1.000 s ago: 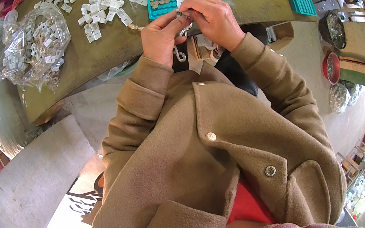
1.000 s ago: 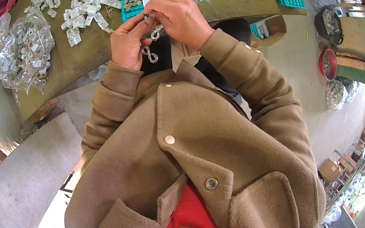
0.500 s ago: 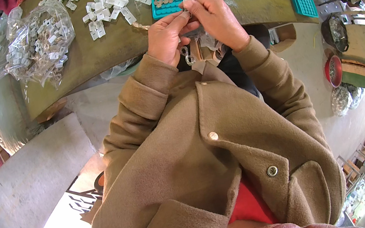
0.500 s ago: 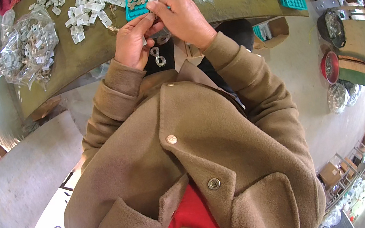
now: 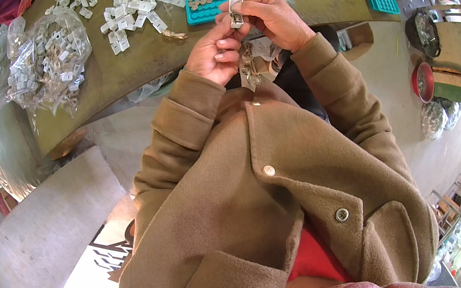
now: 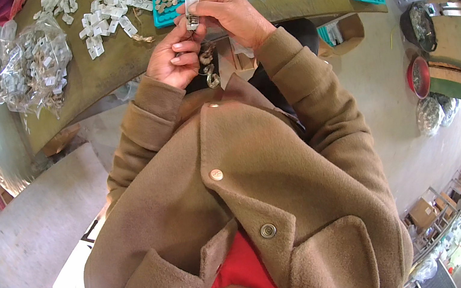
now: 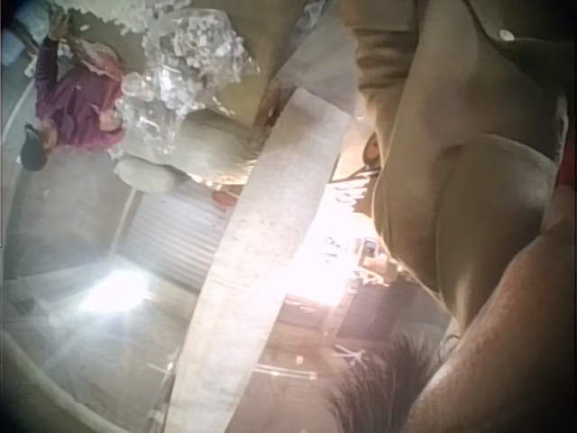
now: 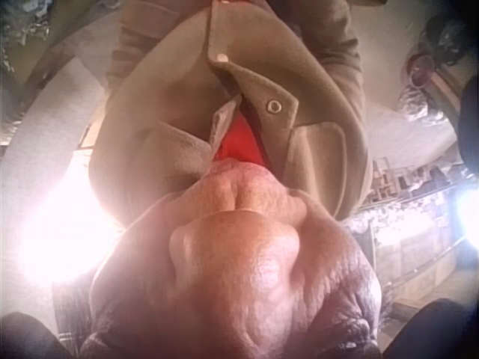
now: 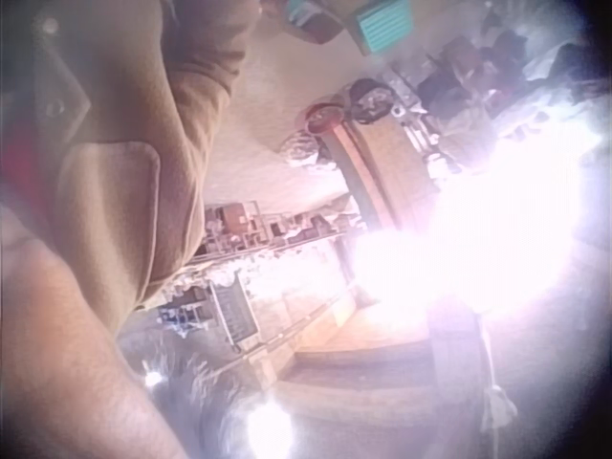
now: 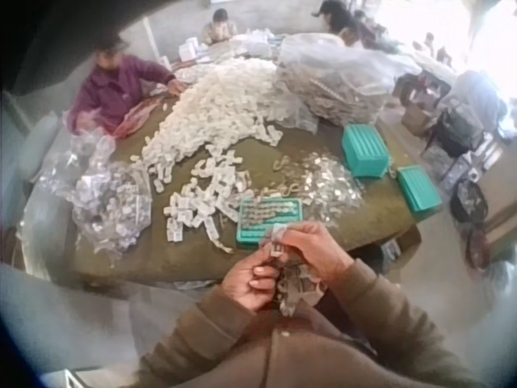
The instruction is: The person repeatedly picks small white plastic housings and metal contacts from a table, inserts the contacts into the housings, and places the assembled units into a teal tray. The person also uses a small red light to inspect the interior of some housings during the process.
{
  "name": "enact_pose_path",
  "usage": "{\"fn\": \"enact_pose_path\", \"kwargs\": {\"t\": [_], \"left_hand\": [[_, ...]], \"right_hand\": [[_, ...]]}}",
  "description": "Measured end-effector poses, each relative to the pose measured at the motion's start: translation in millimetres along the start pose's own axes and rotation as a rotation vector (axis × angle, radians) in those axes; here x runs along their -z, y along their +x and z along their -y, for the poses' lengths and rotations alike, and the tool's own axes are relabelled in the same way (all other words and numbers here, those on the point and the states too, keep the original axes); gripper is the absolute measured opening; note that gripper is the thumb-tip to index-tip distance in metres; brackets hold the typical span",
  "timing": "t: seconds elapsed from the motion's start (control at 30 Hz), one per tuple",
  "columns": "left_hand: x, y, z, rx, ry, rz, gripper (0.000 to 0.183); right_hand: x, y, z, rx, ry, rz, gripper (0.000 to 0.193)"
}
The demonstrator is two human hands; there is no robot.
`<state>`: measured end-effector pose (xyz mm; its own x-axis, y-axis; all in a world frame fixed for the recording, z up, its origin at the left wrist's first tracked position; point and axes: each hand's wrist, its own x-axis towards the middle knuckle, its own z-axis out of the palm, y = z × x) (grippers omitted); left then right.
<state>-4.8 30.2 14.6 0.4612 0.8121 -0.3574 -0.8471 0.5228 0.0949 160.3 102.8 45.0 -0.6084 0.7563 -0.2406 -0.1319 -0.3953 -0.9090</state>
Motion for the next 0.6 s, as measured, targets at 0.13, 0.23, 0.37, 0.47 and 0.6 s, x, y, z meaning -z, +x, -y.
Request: {"fn": "enact_pose_path", "kwargs": {"t": [0.13, 0.23, 0.37, 0.47, 0.6], "left_hand": [[-4.2, -1.7, 4.0, -0.025, -0.061, 0.011, 0.018], [-8.6, -2.9, 6.9, -0.031, -0.118, 0.015, 0.019], [-13.8, -4.0, 8.5, -0.008, 0.010, -0.034, 0.024], [-15.7, -5.5, 8.4, 0.004, 0.159, -0.116, 0.023], [-14.8, -6.7, 11.4, 0.007, 0.281, -0.182, 0.017]], "right_hand": [[9.4, -9.3, 6.9, 0.148, -0.185, 0.224, 0.039], [5.1, -13.3, 5.2, 0.286, -0.373, 0.181, 0.040], [1.8, -20.4, -1.4, 0.623, -0.875, -0.043, 0.039], [4.0, -20.5, -11.3, 0.861, -0.967, -0.148, 0.029], [10.8, -32.6, -29.3, 0.897, -0.975, -0.228, 0.023]]}}
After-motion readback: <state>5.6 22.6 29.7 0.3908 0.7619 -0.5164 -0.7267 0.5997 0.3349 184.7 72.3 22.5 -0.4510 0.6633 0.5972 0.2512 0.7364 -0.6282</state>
